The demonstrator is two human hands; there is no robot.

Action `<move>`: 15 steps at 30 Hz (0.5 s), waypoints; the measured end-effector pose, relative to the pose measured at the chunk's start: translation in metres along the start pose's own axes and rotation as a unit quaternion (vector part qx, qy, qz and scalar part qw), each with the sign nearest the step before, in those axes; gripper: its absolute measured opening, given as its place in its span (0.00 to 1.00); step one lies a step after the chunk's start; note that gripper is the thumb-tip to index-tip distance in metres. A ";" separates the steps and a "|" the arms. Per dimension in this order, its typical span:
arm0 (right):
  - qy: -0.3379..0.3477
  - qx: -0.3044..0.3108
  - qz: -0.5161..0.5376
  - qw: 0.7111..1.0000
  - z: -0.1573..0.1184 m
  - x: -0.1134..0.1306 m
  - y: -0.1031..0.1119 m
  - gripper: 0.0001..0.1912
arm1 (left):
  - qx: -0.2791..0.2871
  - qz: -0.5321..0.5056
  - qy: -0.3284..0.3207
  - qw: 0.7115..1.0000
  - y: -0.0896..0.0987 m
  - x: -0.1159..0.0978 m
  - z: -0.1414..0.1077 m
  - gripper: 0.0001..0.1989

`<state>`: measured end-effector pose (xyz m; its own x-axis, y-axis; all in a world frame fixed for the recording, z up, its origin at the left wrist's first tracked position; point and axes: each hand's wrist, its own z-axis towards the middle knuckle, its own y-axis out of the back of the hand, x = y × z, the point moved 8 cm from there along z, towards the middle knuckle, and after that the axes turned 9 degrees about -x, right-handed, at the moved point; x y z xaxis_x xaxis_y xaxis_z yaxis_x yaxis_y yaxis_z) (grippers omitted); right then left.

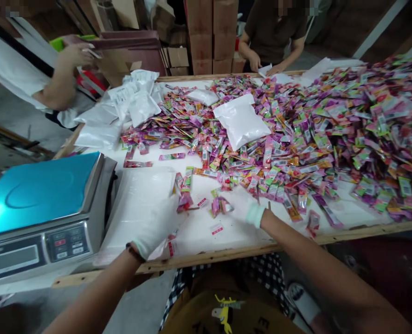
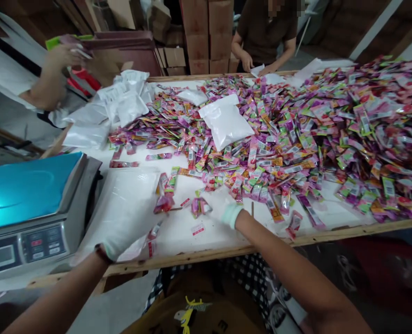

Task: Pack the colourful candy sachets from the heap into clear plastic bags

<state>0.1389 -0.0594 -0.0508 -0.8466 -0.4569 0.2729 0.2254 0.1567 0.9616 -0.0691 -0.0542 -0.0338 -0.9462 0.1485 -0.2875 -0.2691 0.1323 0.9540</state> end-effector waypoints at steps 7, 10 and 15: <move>0.013 -0.020 -0.023 0.999 -0.024 0.019 -0.027 0.13 | 0.063 0.108 -0.035 0.992 -0.052 -0.003 -0.022 0.14; 0.041 -0.062 0.032 0.997 -0.044 0.016 -0.009 0.13 | 0.010 0.064 -0.074 0.995 -0.029 -0.020 -0.023 0.11; -0.067 -0.140 0.135 0.979 -0.057 -0.054 0.040 0.22 | -0.043 -0.112 -0.067 0.991 0.001 -0.047 0.000 0.13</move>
<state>0.2214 -0.0786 -0.0258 -0.7890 -0.3095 0.5307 0.5576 0.0019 0.8301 -0.0253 -0.0607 -0.0190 -0.8307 0.2536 -0.4956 -0.4887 0.0940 0.8673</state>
